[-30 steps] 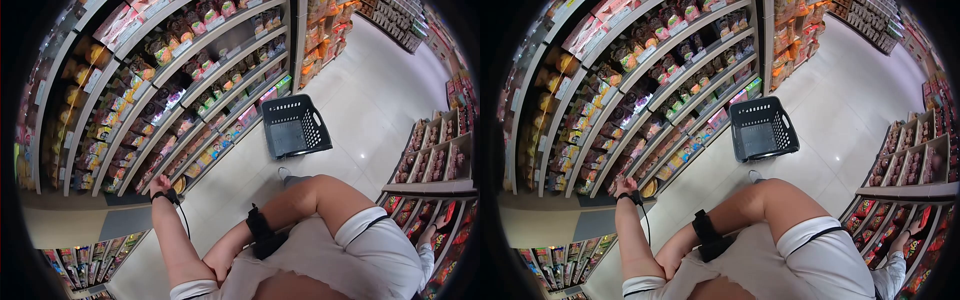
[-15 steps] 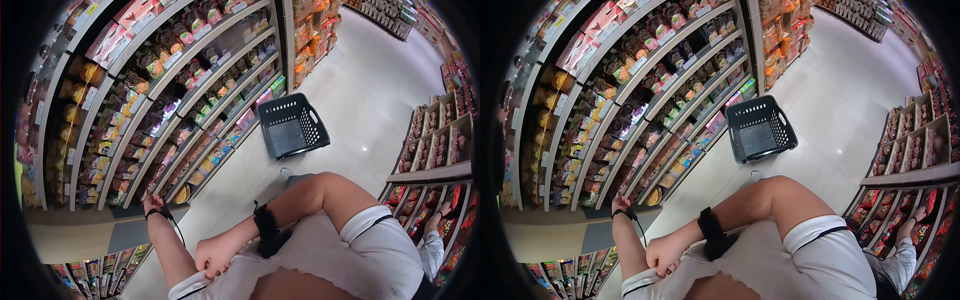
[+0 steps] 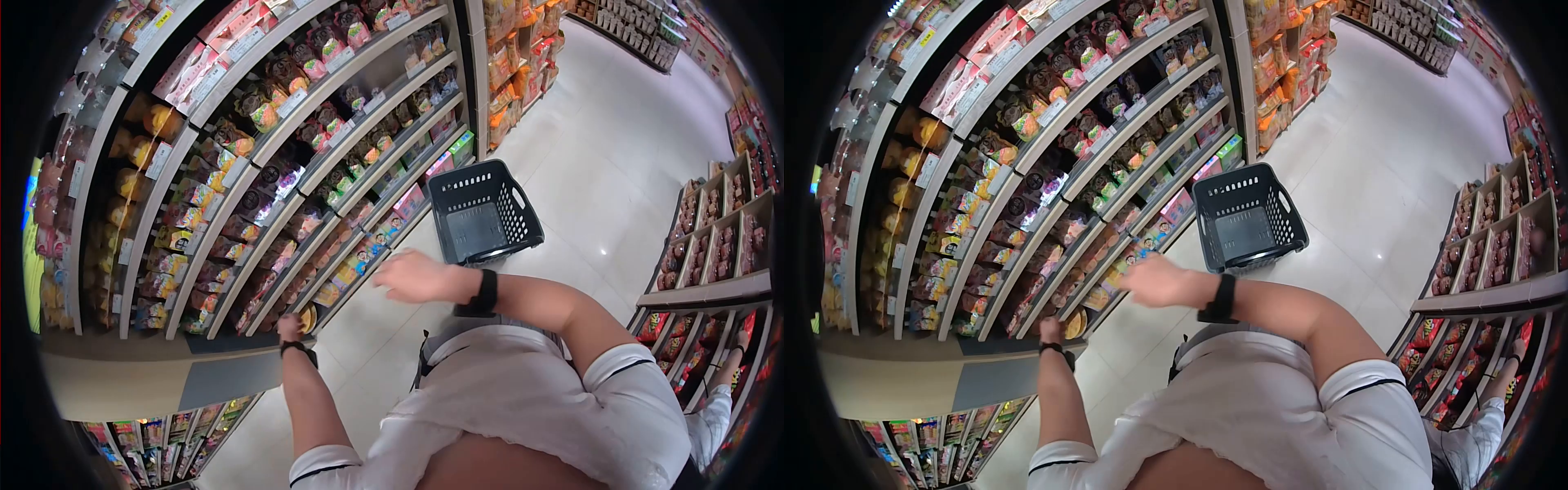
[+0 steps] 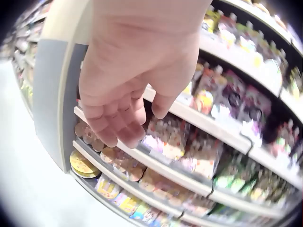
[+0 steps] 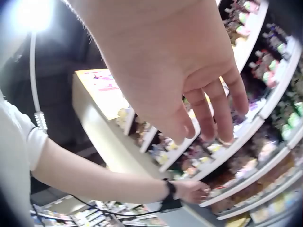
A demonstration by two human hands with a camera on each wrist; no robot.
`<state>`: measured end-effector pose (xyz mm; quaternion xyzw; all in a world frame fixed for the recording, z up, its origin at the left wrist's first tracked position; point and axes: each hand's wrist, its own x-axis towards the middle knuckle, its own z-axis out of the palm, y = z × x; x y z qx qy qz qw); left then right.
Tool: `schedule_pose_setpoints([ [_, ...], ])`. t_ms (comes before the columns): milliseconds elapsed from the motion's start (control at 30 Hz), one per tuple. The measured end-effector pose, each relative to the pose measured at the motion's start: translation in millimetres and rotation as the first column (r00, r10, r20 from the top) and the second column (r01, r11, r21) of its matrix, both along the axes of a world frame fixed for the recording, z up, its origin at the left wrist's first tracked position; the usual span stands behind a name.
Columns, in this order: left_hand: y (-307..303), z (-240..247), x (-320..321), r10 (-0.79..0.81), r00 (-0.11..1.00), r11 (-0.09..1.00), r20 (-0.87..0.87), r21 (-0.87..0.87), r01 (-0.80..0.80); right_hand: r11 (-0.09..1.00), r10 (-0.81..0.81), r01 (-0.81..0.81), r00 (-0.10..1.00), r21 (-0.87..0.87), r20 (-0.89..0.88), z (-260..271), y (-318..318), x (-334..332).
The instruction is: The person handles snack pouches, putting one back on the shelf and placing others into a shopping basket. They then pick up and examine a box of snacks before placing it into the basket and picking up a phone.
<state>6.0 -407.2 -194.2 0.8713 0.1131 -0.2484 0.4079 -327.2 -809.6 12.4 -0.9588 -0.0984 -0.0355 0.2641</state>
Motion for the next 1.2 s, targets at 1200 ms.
schedule_pose_setpoints([
  [1200, -18, -123, -413, -0.391, 0.755, 0.914, -0.527, -0.129, 0.383, 0.77, -0.483, 0.638, 0.605, 0.022, -0.633, -230, -122, -96],
])
